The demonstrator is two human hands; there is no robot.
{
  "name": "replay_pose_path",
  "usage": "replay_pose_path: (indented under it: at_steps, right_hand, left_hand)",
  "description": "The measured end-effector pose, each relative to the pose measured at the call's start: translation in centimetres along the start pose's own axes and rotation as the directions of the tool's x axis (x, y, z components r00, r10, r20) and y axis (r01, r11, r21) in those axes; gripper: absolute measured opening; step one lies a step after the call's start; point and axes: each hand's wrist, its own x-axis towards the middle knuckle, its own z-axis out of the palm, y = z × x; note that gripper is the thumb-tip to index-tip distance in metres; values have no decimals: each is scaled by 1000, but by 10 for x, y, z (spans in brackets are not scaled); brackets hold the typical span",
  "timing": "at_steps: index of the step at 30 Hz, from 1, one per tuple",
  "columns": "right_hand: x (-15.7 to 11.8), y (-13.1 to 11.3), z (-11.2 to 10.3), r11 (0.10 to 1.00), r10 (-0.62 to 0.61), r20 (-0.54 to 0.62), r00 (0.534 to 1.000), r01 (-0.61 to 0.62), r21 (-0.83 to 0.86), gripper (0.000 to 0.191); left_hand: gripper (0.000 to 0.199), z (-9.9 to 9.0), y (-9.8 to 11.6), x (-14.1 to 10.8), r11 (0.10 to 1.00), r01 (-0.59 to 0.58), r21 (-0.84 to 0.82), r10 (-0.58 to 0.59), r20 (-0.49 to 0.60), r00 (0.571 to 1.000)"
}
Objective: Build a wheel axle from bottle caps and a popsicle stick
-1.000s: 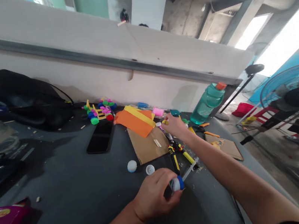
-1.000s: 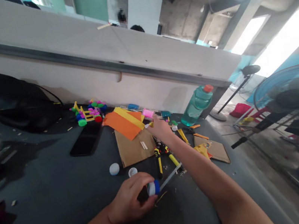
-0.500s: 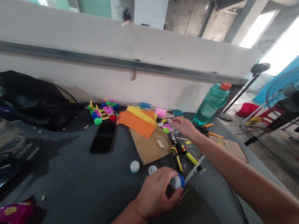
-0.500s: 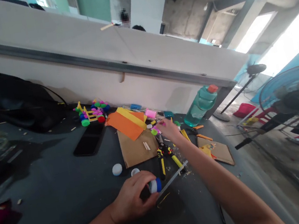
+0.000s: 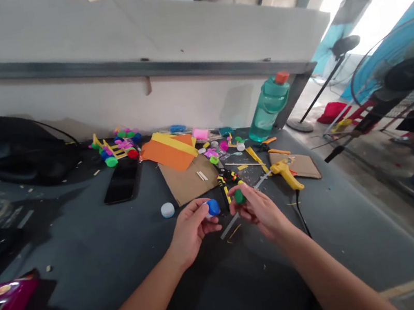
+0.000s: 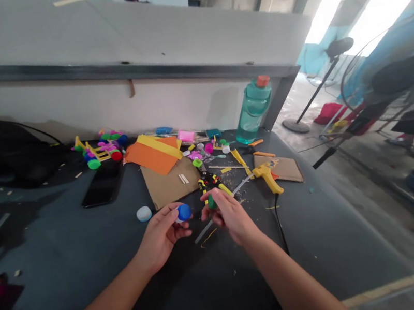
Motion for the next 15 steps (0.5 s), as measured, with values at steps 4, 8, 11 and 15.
replay_pose_path:
  at_steps: [4,8,11,15]
  right_hand:
    - [-3,14,2,943,-200,-10,980,190,-273,33]
    - [-10,19,5,805,-263,62,963,254,-536,10]
    - [-14,19,10,753,-232,98,968,242,-611,24]
    - [-14,19,13,698,-229,164,959,279,-659,31]
  left_hand:
    - [27,3,0,-1,998,59,-20,-58,27,998]
    - [26,5,-4,0,997,70,42,-72,48,996]
    - [25,6,-6,0,987,61,147,-64,21,998]
    - [26,5,-5,1,955,11,297,-7,-16,1000]
